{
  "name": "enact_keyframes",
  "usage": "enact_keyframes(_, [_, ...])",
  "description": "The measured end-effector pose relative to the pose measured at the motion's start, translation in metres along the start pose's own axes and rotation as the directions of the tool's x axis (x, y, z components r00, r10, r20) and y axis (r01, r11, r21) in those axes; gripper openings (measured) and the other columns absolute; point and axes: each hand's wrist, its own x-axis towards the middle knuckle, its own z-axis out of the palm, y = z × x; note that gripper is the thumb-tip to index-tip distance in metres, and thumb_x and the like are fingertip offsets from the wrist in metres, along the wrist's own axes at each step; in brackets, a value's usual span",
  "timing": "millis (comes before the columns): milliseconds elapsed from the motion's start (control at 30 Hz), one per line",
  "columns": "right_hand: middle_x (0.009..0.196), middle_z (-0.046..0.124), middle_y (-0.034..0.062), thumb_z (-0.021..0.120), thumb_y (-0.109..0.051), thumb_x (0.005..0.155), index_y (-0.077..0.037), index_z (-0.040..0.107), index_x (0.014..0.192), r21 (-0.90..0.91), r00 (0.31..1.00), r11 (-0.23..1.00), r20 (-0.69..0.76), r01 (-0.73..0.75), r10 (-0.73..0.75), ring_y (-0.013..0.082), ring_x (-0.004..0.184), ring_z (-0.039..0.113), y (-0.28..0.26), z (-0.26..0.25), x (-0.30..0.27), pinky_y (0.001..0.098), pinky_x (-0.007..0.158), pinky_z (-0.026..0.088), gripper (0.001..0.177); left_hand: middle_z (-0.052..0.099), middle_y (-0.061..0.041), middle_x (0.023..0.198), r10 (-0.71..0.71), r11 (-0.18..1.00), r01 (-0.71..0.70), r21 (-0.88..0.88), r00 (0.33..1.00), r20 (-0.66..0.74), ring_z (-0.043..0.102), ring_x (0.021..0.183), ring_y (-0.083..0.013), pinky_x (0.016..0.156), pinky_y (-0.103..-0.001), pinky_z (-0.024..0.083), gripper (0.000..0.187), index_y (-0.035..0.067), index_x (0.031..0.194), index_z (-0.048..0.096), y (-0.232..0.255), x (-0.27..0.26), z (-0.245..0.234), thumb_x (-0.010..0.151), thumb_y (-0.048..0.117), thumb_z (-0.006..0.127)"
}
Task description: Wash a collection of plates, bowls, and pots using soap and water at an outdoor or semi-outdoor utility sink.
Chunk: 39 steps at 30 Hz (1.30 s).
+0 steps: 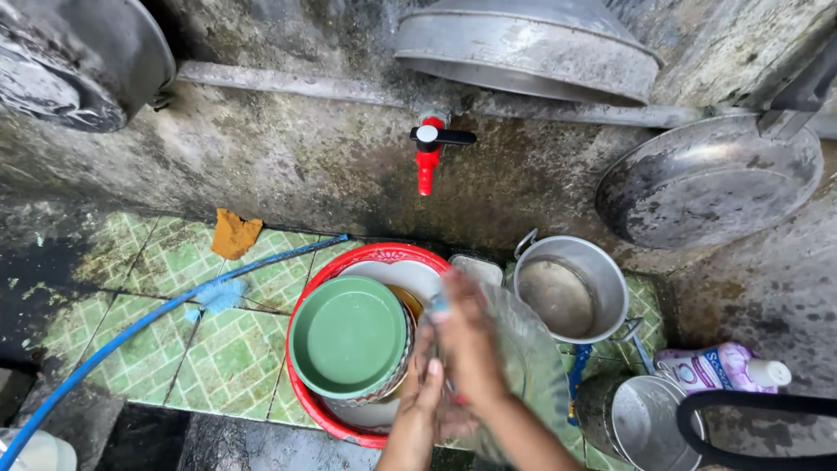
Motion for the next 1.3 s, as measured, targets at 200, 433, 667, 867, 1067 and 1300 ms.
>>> enact_keyframes(200, [0.158,0.043,0.0223,0.072,-0.017,0.078,-0.009,0.048,0.149,0.143,0.802,0.932,0.477,0.334,-0.36,0.0413,0.146,0.039,-0.049,-0.068,-0.033,0.0485,0.116,0.03,0.076,0.042,0.003,0.151,0.063,0.991,-0.067,-0.118,0.997,-0.043,0.057,0.127,-0.0195,0.086,-0.055,0.064,0.081,0.036,0.16,0.03,0.063,-0.021,-0.043,0.085,0.067,0.041])
enact_keyframes(433, [0.099,0.069,0.0076,0.076,-0.025,0.083,-0.007,0.072,0.116,0.129,0.928,0.983,0.334,0.13,-0.166,0.0219,0.085,0.065,-0.029,-0.087,-0.021,0.0361,0.072,0.055,0.037,0.056,-0.017,0.137,0.035,0.997,-0.028,-0.069,0.994,0.106,0.07,0.11,-0.0379,0.082,-0.049,0.063,0.091,0.031,0.16,0.024,0.08,0.009,-0.034,0.083,0.078,0.03])
enact_keyframes(667, [0.069,0.053,0.0041,0.076,-0.035,0.099,0.004,0.059,0.088,0.538,0.63,0.56,-0.067,-0.63,0.774,0.0197,0.054,0.045,0.079,-0.042,-0.052,0.0375,0.047,0.039,0.044,0.066,-0.005,0.08,0.035,0.983,-0.087,-0.164,0.955,-0.295,0.054,0.053,-0.0132,0.048,-0.028,0.044,0.063,0.008,0.11,0.07,0.022,0.045,-0.05,0.097,0.067,0.052])
enact_keyframes(867, [0.107,0.069,0.0187,0.064,-0.014,0.087,-0.008,0.062,0.117,-0.199,0.897,0.974,-0.403,0.11,-0.184,0.0371,0.094,0.067,-0.062,-0.047,0.0,0.0447,0.08,0.054,0.031,0.066,-0.006,0.056,0.198,0.97,-0.239,-0.043,0.882,-0.427,0.055,0.042,-0.0138,0.041,-0.028,0.043,0.053,0.005,0.072,0.069,0.032,0.013,-0.001,0.098,0.049,0.055])
enact_keyframes(1067, [0.114,0.074,0.0142,0.064,-0.024,0.095,-0.019,0.065,0.135,0.132,0.819,0.81,0.166,-0.571,0.55,0.0309,0.105,0.071,-0.099,-0.019,0.051,0.0426,0.095,0.054,0.04,0.06,-0.008,0.052,0.382,0.908,-0.262,0.326,0.837,-0.392,0.052,0.041,-0.015,0.041,-0.03,0.044,0.067,0.0,0.065,0.063,0.046,0.016,-0.024,0.106,0.051,0.047])
enact_keyframes(1300, [0.12,0.069,0.0154,0.063,-0.02,0.095,-0.005,0.06,0.131,0.439,0.764,0.793,-0.298,-0.422,0.572,0.0279,0.11,0.066,-0.064,0.062,-0.02,0.0373,0.095,0.05,0.039,0.063,-0.005,0.052,0.312,0.935,-0.347,0.069,0.714,-0.627,0.054,0.043,-0.0159,0.044,-0.034,0.043,0.056,0.005,0.066,0.067,0.085,-0.017,-0.037,0.1,0.046,0.049])
